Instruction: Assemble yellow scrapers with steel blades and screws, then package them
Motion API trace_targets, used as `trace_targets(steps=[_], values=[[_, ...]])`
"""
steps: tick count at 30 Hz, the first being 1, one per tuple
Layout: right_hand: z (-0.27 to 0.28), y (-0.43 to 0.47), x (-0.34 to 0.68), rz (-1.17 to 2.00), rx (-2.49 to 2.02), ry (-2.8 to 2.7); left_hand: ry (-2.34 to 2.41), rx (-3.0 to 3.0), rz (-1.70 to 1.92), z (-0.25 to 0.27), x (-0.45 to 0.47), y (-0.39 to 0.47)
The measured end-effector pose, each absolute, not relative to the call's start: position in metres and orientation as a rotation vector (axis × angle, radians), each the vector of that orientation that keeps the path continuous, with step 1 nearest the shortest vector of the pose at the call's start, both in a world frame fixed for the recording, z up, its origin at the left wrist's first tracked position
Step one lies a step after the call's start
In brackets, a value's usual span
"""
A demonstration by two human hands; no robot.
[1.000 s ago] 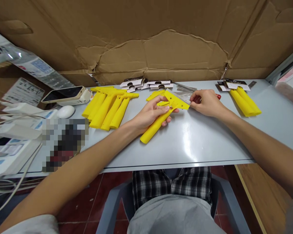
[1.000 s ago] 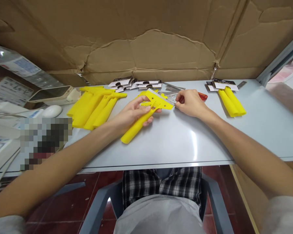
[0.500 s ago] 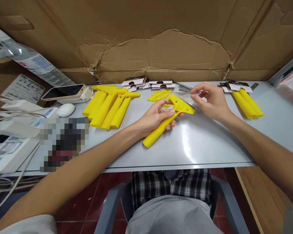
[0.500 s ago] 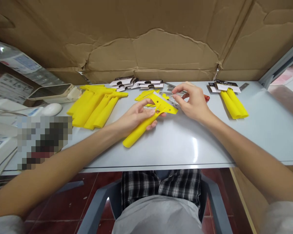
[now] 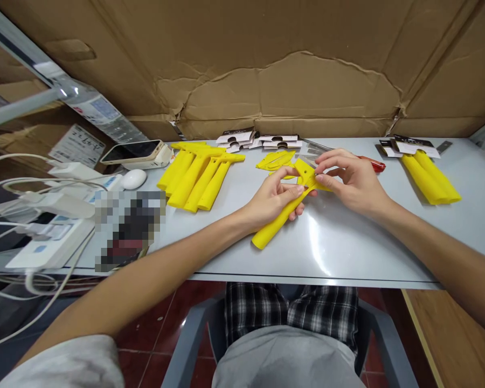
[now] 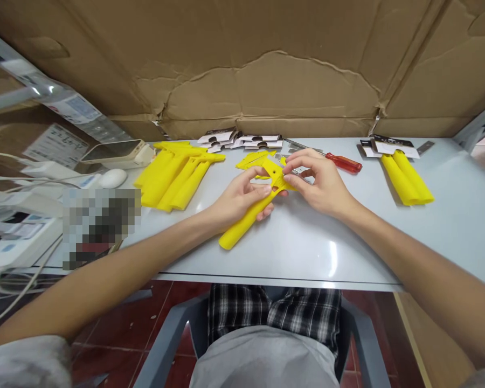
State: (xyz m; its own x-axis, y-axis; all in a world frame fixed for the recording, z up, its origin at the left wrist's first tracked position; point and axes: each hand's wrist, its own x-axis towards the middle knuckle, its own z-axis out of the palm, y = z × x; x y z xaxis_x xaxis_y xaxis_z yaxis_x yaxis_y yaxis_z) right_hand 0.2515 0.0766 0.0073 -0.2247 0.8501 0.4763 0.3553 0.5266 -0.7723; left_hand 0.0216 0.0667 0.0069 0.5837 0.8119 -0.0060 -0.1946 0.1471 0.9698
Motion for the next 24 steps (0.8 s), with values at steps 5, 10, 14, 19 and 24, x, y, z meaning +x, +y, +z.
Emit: trace_targets(steps=[5, 10, 14, 19, 24], values=[[0.0091, 0.0721, 0.25, 0.61, -0.996, -1.848, 0.607, 1.231, 0.787, 0.0023, 0.0235, 0.0651], [0.0107, 0.07, 0.2489, 0.64, -0.997, -1.832, 0.6, 1.239, 0.763, 0.0024, 0.0245, 0.063], [0.0118, 0.0684, 0.2472, 0.673, -1.002, -1.821, 0.604, 1.253, 0.766, 0.0041, 0.0244, 0.0618], [0.0135, 0.0667, 0.2458, 0.702, -1.02, -1.805, 0.589, 1.254, 0.768, 0.0037, 0.0243, 0.0617], [0.0128, 0.0663, 0.2456, 0.709, -1.039, -1.786, 0.613, 1.254, 0.771, 0.0068, 0.025, 0.0598]])
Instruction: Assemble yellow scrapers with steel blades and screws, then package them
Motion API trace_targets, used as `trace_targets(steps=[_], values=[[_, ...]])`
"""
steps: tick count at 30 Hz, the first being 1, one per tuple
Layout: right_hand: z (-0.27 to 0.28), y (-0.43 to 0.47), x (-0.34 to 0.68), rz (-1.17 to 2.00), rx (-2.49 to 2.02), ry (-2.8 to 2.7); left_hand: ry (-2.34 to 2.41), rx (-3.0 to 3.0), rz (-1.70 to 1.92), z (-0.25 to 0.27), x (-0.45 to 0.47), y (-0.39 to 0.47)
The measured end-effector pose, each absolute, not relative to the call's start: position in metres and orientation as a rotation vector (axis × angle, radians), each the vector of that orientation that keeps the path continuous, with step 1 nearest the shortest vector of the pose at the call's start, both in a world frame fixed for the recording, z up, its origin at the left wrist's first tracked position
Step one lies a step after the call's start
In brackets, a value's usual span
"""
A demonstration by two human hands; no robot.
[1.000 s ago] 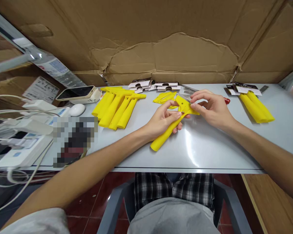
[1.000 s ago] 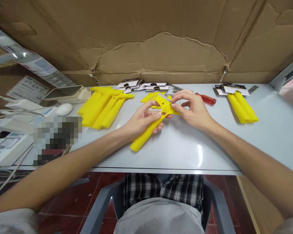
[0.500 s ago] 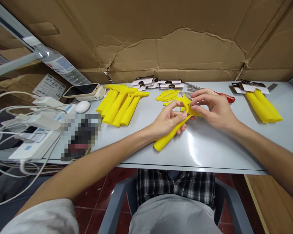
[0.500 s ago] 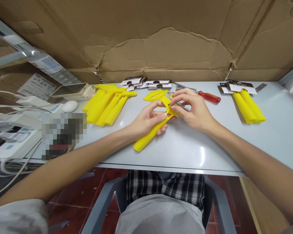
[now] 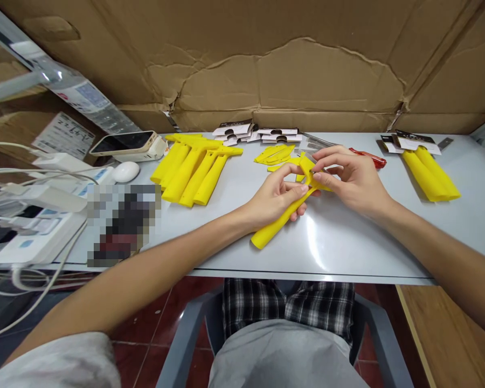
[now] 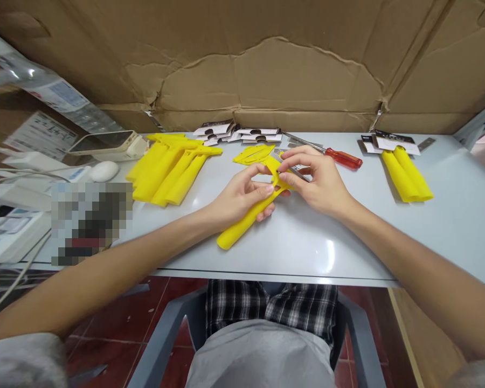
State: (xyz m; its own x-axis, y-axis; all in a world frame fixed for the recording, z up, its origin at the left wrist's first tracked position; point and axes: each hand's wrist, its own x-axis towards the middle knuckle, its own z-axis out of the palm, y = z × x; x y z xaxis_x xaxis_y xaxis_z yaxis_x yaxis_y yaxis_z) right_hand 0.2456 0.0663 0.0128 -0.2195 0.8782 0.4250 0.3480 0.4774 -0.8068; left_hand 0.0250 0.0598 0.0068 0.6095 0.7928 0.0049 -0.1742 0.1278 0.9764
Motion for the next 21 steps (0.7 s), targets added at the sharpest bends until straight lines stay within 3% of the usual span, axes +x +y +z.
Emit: trace_targets(steps=[21], values=[[0.0134, 0.0657, 0.2473, 0.714, -1.067, -1.825, 0.614, 1.31, 0.754, 0.0097, 0.0249, 0.0569]])
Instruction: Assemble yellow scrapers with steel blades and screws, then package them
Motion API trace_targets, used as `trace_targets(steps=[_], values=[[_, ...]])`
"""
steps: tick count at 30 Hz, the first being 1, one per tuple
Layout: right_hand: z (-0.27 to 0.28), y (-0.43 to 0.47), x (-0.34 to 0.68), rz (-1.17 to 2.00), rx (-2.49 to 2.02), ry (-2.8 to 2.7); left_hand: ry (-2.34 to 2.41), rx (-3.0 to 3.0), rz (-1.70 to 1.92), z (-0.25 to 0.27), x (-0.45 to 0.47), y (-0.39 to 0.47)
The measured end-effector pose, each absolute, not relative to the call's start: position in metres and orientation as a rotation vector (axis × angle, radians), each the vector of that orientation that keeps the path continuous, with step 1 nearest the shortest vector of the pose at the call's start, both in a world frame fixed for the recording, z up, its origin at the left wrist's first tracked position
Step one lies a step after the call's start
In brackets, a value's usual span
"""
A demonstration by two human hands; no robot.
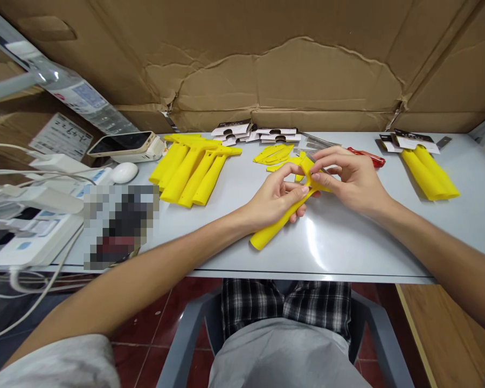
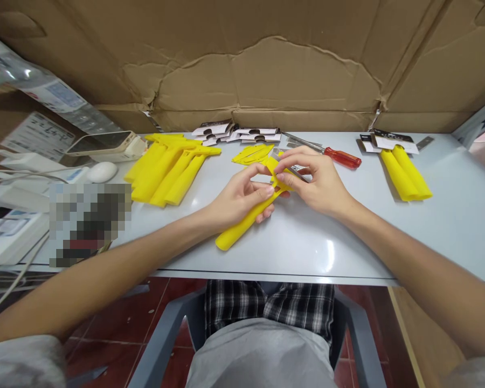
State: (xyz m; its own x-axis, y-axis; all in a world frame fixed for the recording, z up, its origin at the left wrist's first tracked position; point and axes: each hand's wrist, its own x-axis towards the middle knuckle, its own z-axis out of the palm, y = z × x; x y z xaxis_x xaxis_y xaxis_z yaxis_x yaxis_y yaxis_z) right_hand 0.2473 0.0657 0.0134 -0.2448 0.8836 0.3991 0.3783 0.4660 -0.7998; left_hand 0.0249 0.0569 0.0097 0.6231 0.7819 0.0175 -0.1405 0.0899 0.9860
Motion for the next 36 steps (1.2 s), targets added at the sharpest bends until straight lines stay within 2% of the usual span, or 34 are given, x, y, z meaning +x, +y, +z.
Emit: trace_targets(steps=[23, 36], values=[[0.0129, 0.0629, 0.2423, 0.57, -1.12, -1.827, 0.635, 1.3, 0.747, 0.0094, 0.0236, 0.0587], [0.0163, 0.0608, 0.2396, 0.7, -1.147, -1.771, 0.649, 1.291, 0.753, 0.0073, 0.0235, 0.0592]])
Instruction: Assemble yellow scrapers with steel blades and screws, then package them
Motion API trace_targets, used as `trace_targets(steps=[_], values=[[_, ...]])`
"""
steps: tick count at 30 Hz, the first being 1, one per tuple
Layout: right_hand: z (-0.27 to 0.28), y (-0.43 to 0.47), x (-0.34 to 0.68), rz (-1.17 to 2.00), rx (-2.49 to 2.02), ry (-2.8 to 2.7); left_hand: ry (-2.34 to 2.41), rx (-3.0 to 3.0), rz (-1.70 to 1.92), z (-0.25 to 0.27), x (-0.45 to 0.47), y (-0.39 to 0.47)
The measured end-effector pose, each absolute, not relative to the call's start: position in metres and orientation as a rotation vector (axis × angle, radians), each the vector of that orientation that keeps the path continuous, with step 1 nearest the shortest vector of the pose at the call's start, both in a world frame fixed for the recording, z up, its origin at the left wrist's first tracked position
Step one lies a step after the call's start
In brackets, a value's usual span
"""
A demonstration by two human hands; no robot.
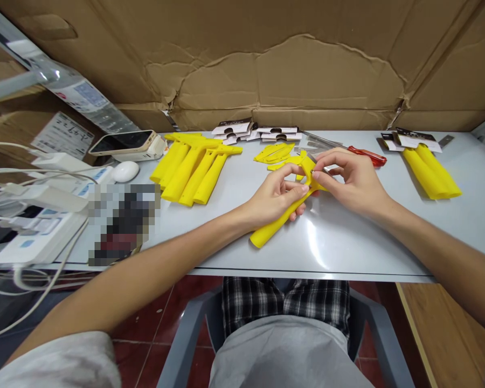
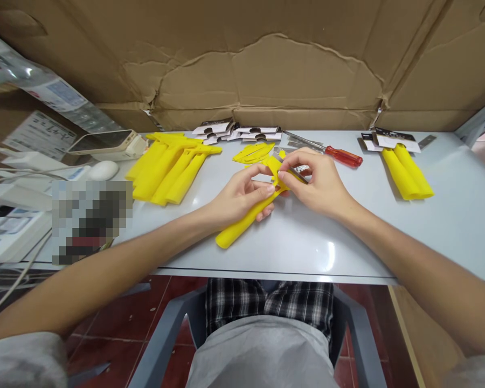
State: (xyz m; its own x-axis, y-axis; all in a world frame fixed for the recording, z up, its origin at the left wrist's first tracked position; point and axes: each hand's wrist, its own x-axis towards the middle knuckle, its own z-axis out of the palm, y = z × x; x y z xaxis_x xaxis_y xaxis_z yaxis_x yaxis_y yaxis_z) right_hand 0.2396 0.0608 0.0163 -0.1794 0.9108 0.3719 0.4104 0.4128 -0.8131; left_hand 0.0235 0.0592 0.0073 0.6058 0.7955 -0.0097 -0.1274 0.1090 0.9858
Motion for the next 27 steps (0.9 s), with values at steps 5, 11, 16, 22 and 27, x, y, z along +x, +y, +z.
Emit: trace_targets(steps=[5, 11, 16, 22, 27], values=[[0.0158, 0.0614, 0.2396, 0.761, -1.154, -1.773, 0.658, 1.304, 0.753, 0.0094, 0.0237, 0.058], [0.0137, 0.0625, 0.2399, 0.796, -1.133, -1.761, 0.655, 1.307, 0.752, 0.0101, 0.0239, 0.0576], [0.014, 0.062, 0.2391, 0.793, -1.129, -1.764, 0.653, 1.302, 0.753, 0.0098, 0.024, 0.0576], [0.0142, 0.061, 0.2384, 0.84, -1.15, -1.729, 0.655, 1.313, 0.74, 0.0109, 0.0241, 0.0575], [0.0134, 0.0617, 0.2377, 0.85, -1.173, -1.716, 0.663, 1.306, 0.738, 0.0107, 0.0243, 0.0578]])
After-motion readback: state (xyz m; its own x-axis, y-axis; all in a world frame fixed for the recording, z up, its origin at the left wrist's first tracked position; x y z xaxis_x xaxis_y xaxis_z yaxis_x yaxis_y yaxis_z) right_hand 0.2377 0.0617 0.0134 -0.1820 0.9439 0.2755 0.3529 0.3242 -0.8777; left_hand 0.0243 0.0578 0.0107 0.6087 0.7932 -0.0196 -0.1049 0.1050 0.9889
